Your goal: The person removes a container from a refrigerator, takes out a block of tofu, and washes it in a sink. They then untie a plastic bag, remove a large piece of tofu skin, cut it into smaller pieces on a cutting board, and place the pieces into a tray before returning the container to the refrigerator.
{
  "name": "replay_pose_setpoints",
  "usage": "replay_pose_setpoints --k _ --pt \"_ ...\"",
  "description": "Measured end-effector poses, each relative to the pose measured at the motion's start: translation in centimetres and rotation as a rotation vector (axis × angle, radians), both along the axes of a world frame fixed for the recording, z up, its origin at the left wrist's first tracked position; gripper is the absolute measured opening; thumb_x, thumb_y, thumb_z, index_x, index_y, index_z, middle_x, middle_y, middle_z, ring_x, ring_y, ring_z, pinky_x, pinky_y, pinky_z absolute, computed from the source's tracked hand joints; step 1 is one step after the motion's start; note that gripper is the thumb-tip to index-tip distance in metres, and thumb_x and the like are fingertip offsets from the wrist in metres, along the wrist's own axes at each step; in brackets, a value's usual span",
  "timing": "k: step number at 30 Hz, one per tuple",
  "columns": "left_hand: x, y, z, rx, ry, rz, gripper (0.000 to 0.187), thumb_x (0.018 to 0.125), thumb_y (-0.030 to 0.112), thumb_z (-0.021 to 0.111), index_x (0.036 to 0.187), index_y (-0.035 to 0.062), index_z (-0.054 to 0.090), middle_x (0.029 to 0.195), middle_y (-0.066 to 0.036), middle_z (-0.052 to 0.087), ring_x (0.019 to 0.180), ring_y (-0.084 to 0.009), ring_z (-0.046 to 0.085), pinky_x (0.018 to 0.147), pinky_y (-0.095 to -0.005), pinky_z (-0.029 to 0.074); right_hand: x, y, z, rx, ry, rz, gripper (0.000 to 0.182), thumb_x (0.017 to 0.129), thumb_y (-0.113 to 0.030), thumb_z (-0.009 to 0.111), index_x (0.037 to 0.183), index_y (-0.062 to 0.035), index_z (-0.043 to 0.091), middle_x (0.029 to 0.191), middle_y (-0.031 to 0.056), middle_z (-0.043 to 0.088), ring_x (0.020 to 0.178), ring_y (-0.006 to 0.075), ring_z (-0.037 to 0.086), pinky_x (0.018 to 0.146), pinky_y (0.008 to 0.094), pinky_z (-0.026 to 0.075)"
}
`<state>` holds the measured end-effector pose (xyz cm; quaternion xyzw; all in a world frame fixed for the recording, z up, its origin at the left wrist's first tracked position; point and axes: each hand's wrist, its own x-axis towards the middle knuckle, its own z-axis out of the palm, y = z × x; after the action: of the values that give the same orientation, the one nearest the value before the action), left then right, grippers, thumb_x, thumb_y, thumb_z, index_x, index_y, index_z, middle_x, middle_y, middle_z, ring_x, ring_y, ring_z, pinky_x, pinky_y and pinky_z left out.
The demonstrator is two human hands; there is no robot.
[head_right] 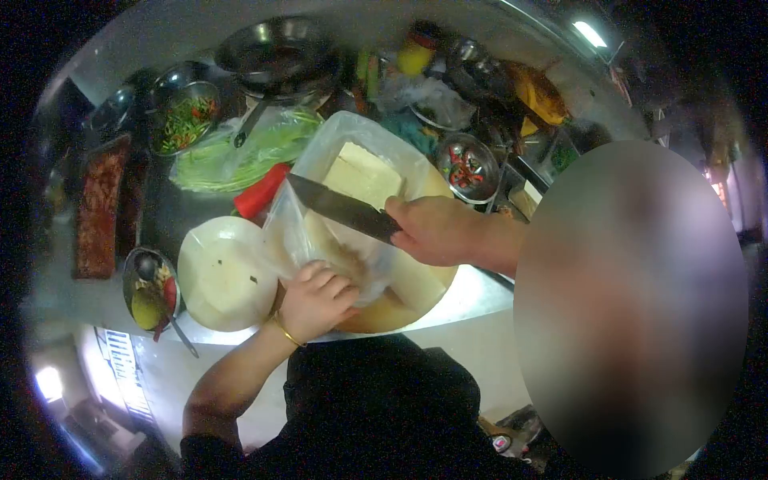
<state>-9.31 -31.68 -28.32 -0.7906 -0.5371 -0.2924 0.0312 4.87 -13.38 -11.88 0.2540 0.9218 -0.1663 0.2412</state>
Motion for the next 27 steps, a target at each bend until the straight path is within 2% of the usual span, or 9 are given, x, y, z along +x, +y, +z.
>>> replay_pose_setpoints --k 1,5,8,10,14,15,19,22,27 --pt "0.2 0.0 -0.5 0.062 -0.008 0.002 0.023 0.064 0.031 0.072 0.079 0.0165 0.062 0.079 0.001 0.055 0.084 -0.0175 0.056 0.089 -0.0383 0.044 -0.1 -0.1 -0.4 0.007 -0.021 0.002 0.032 0.088 -0.024 0.058 0.106 0.0011 0.048 0.082 0.0234 0.064 0.082 0.0419 0.064 0.074 0.0506 0.05" --pt "0.1 -0.5 -0.6 0.042 -0.104 -0.003 0.031 0.06 0.033 0.076 0.086 0.0195 0.066 0.089 0.004 0.06 0.088 -0.0148 0.057 0.087 -0.0363 0.043 -0.7 -0.7 -0.7 -0.015 -0.128 -0.025 0.032 0.088 -0.023 0.057 0.106 0.0027 0.049 0.082 0.0237 0.064 0.085 0.0417 0.064 0.075 0.0506 0.049" --pt "0.2 -0.4 -0.7 0.049 -0.138 -0.006 0.026 0.063 0.032 0.075 0.082 0.0193 0.064 0.085 0.003 0.058 0.083 -0.0151 0.056 0.08 -0.0346 0.044 -2.4 -0.2 -0.2 -0.047 -0.248 0.041 0.038 0.091 -0.024 0.054 0.116 0.0026 0.044 0.086 0.0258 0.063 0.085 0.0426 0.063 0.074 0.0503 0.048" --pt "0.1 -0.3 -0.7 0.048 -0.159 -0.026 0.019 0.068 0.031 0.071 0.077 0.0173 0.062 0.078 0.003 0.055 0.078 -0.0166 0.054 0.076 -0.0335 0.043 -3.8 0.4 -0.1 -0.063 -0.343 0.004 0.035 0.09 -0.022 0.053 0.113 0.0025 0.047 0.085 0.025 0.064 0.084 0.041 0.064 0.074 0.0492 0.049" --pt "0.1 -0.9 -0.7 -0.052 -0.071 -0.008 0.019 0.067 0.034 0.072 0.075 0.0189 0.063 0.076 0.003 0.056 0.078 -0.0153 0.055 0.073 -0.0325 0.042 -7.7 0.3 2.1 -0.085 -0.663 0.006 0.03 0.087 -0.018 0.05 0.107 0.0032 0.051 0.083 0.023 0.064 0.079 0.0365 0.066 0.072 0.0471 0.05" --pt "0.3 -0.8 -0.6 -0.055 -0.073 -0.003 0.019 0.068 0.035 0.071 0.075 0.0193 0.063 0.076 0.003 0.056 0.078 -0.0151 0.056 0.073 -0.0324 0.041 -8.8 0.3 2.5 -0.102 -0.741 0.051 0.027 0.085 -0.015 0.046 0.102 0.0044 0.054 0.081 0.02 0.065 0.07 0.0315 0.066 0.067 0.0445 0.05" --pt "1.0 -0.5 -1.0 -0.045 -0.126 0.036 0.021 0.064 0.037 0.072 0.07 0.0198 0.061 0.072 0.005 0.058 0.07 -0.0138 0.056 0.066 -0.0315 0.04 -13.7 0.5 2.6 -0.067 -1.074 0.181 0.024 0.085 -0.015 0.044 0.085 0.0045 0.058 0.073 0.0125 0.062 0.061 0.0227 0.061 0.06 0.0385 0.048" --pt "1.3 -0.8 -1.8 -0.035 -0.19 0.064 0.02 0.064 0.037 0.072 0.07 0.0205 0.063 0.073 0.005 0.059 0.071 -0.0138 0.057 0.068 -0.0316 0.041 -17.5 -0.8 2.1 0.002 -1.329 0.337 0.024 0.086 -0.017 0.045 0.082 0.0036 0.058 0.072 0.0121 0.061 0.061 0.0217 0.06 0.059 0.0384 0.048" --pt "1.7 -0.7 -2.4 -0.016 -0.221 0.089 0.019 0.066 0.038 0.072 0.07 0.0203 0.064 0.072 0.005 0.059 0.072 -0.0152 0.058 0.069 -0.0333 0.042 -17.8 -1.2 4.9 0.099 -1.348 0.277 0.023 0.087 -0.019 0.046 0.084 0.0018 0.057 0.07 0.01 0.06 0.06 0.0206 0.059 0.059 0.0382 0.048"
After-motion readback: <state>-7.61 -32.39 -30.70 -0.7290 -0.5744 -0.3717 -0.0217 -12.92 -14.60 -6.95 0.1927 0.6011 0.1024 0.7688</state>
